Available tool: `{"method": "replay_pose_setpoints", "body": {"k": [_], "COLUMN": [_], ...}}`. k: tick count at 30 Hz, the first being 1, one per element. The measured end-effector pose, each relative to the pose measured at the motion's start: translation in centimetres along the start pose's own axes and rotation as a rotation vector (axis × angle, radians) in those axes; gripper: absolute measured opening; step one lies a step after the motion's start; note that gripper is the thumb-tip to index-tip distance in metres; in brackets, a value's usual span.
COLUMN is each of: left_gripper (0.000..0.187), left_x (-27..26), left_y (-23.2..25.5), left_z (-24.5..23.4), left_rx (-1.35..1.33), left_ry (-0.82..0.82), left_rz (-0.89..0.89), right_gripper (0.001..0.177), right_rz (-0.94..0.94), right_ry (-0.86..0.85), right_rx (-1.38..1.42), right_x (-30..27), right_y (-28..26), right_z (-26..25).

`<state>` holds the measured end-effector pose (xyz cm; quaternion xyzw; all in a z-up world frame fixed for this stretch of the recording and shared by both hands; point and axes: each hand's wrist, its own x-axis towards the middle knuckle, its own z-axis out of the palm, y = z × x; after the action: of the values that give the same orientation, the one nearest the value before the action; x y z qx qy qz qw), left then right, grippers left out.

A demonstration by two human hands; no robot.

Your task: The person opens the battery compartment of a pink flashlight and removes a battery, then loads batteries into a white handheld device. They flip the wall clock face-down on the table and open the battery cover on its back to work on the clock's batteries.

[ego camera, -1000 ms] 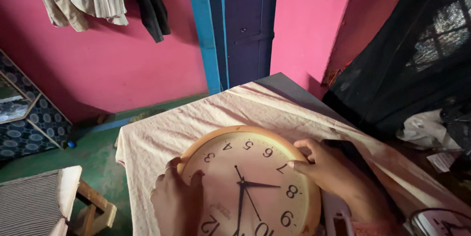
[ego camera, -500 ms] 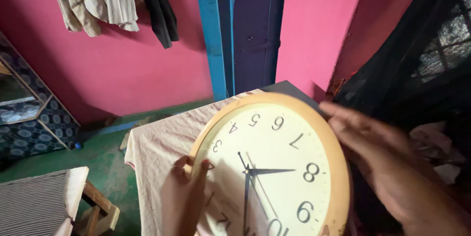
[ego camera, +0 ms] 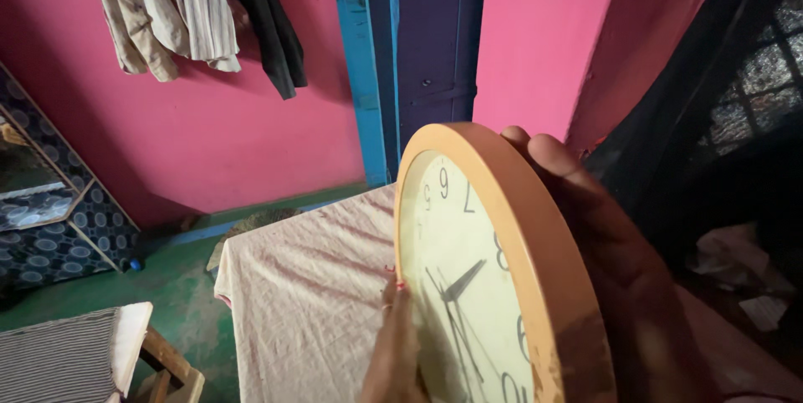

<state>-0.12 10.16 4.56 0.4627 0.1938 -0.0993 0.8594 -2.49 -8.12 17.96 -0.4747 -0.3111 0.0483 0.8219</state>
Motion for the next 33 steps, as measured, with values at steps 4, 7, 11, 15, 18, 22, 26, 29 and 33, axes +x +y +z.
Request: {"method": "replay_pose_setpoints", "body": {"k": [4,7,11,15,18,22,26,29,33], "left_gripper": [0.055,0.057,0.056,0.056,0.055,0.055,0.055,0.056,0.056], "left_x": [-2.2,-3.7,-4.7,-5.1,-5.3,-5.7,-6.3,-6.9,-8.2], "left_y": [0.4,1.4,3.1,4.1,4.9,6.1,7.8,9.5,10.6], "left_z": [2.6,3.9,3.8,2.7,2.1,1.4,0.4,0.0,-1.0], "left_rx": [-0.166,-0.196,-0.251,-0.27,-0.275,-0.295,-0.311,-0.32,-0.355], "left_ry": [-0.086,-0.106,-0.16,-0.136,-0.117,-0.081,-0.049,-0.037,-0.008], "left_rz": [-0.061,-0.221,-0.217,-0.153,-0.094,-0.019,0.055,0.097,0.103], "right_gripper": [0.061,0.062,0.065,0.06,0.068,0.075,0.073,0.07,0.061], "right_rz": [-0.064,-0.096,0.322,0.112,0.183,0.612,0.586,0.617,0.649], "right_ry": [0.043,0.071,0.024,-0.065,0.084,0.201,0.256,0.309,0.337], "right_rx": [-0.219,-0.407,-0.318,-0.427,-0.655,-0.674,-0.853,-0.728,-0.904], "right_x": [-0.8,-0.7,-1.7,-1.2,-1.0,-0.8,-0.7,-0.5,-0.8], "right_y": [0.2,-0.2,-1.3,0.1,1.5,2.9,4.0,4.5,4.5], "right_z": [0.7,2.8,5.5,6.1,5.1,2.4,-0.1,-2.0,-4.9]}}
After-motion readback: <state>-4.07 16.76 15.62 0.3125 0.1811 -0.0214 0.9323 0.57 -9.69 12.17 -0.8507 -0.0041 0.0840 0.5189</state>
